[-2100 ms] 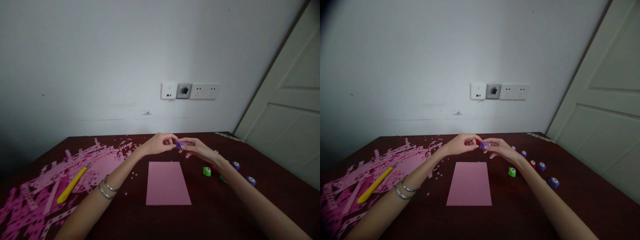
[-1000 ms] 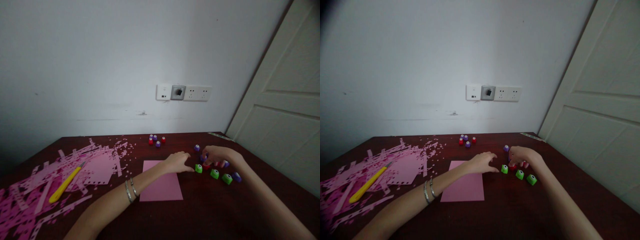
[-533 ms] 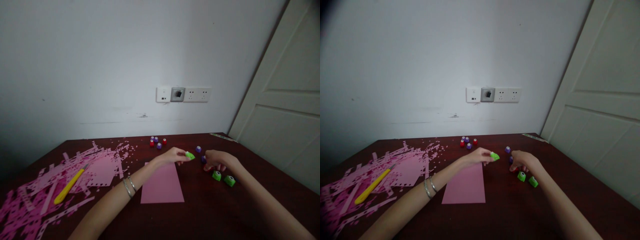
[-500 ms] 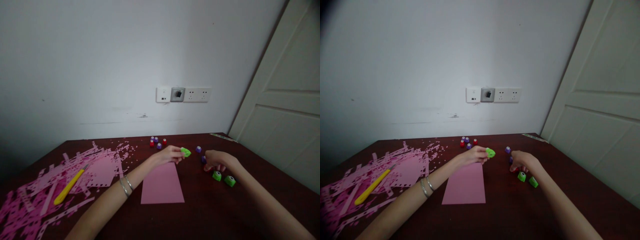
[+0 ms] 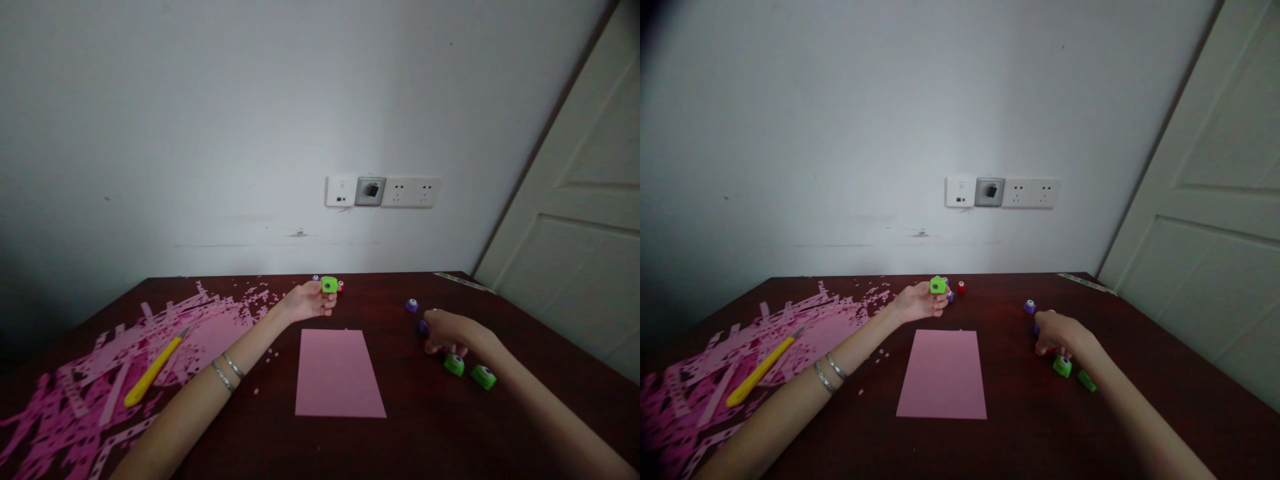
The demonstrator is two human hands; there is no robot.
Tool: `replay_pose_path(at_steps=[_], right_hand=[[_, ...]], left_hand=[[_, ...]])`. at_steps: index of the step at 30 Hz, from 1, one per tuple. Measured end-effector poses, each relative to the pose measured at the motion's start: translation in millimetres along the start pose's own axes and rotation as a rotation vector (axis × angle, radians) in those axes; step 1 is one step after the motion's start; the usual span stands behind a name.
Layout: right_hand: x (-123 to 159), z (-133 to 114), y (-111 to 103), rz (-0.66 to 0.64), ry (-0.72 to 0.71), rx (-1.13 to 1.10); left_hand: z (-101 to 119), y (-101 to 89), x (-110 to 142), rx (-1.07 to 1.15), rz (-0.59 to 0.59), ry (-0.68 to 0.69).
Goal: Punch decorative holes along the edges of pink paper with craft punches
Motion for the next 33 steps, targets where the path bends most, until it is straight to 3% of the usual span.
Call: replay_pose_path(at_steps=[2,6,8,11,18,24,26,29,33], right_hand=[[2,1,-4,-0.055,-0.084,-0.035],[16,-4,-15,-0.227,-0.514,-0.427],[22,-9,-17,-0.226,-0.675,-0.695],[24,-14,-14,-0.202,-0.790,-1.015],[15,-23,0,-0.327,-0.930,-1.244],[-8,-49,7,-0.142,-0.742,-1.187],[-16,-61,10,-0.152,-0.716,-1.208],[-18,-78,15,-0.309,-0.811,-1.355],[-1,-97,21,-0.578,-1.012,-1.433]], left_hand=[[1,-6.2,1,-0.032,0.030,-0.001],[5,-20.9,5,-0.211,0.107,-0.016],[8,-27.2,7,-0.398,0.158,-0.052],[14,-34.6,8,-0.768,0.246,-0.121],[19,-56.3,11,-1.347,0.330,-0.124],[10,-74.1,13,-1.535,0.336,-0.216],[7,-76.2,13,-1.540,0.325,-0.215],[2,-77.3,12,-1.541,0.309,-0.209],[-5,-74.9,10,-1.572,0.336,-0.167]])
Point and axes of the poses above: each hand's wrist, its own x-axis away from the middle knuckle, its own y-axis out of the palm, z = x × y, the point moved 1 cm from there along -x, towards the middle knuckle, and after that the axes turned 4 degrees about -x, right-handed, at the moved point
